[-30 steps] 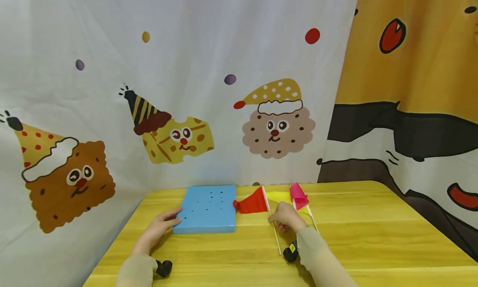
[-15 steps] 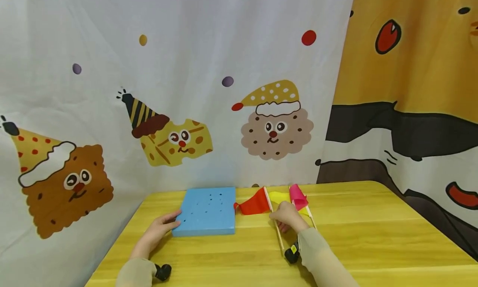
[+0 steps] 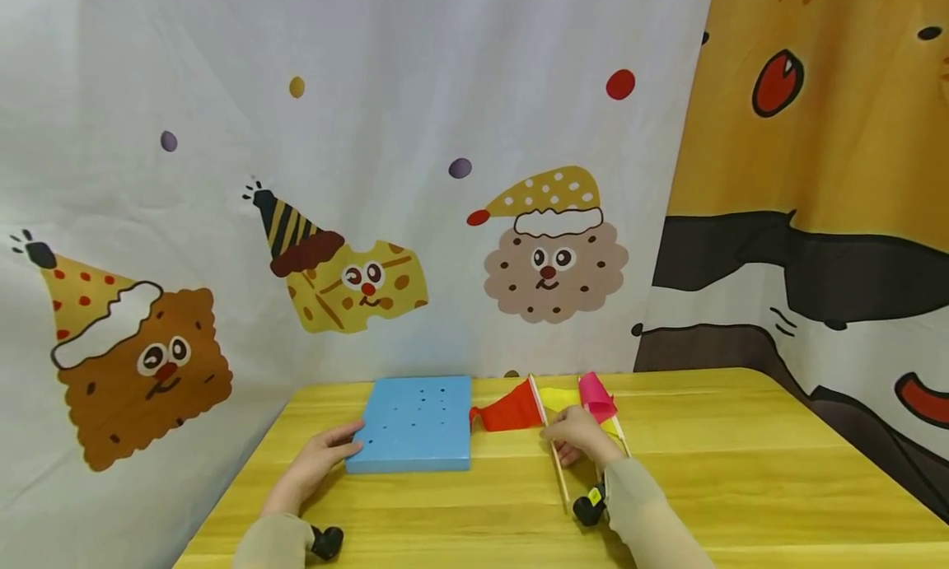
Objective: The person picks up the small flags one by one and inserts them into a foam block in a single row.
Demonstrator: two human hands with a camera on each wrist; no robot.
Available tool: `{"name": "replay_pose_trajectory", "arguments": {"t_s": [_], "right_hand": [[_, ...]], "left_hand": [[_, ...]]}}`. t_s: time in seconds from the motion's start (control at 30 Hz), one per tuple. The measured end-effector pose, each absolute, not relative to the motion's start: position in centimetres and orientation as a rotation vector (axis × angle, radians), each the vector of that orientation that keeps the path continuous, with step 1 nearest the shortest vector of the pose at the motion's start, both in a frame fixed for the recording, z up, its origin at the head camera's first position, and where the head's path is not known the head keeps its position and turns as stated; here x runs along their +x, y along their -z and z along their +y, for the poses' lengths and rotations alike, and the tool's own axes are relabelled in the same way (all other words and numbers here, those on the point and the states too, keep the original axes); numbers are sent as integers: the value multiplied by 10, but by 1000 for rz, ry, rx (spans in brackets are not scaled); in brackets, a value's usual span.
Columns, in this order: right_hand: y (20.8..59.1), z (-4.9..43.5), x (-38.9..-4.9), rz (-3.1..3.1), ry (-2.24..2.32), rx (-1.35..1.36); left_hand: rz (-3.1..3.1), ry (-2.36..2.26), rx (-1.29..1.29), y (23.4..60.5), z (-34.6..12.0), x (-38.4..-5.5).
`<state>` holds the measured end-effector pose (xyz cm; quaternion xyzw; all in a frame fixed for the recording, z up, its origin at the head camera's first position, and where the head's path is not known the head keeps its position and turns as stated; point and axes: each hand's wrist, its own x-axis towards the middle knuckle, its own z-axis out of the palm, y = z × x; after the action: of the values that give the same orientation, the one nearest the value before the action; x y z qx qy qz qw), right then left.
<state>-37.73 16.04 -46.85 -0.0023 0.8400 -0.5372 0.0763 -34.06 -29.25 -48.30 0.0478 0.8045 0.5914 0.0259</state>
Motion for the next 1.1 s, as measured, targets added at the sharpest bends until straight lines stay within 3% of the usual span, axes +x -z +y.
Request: {"name": "replay_pose_trajectory", "arguments": {"t_s": [1.1], "right_hand": [[433,158,-375,2441,1706,-122]], "left_hand": [[2504,-1785,221,483,-295,-340]]}}
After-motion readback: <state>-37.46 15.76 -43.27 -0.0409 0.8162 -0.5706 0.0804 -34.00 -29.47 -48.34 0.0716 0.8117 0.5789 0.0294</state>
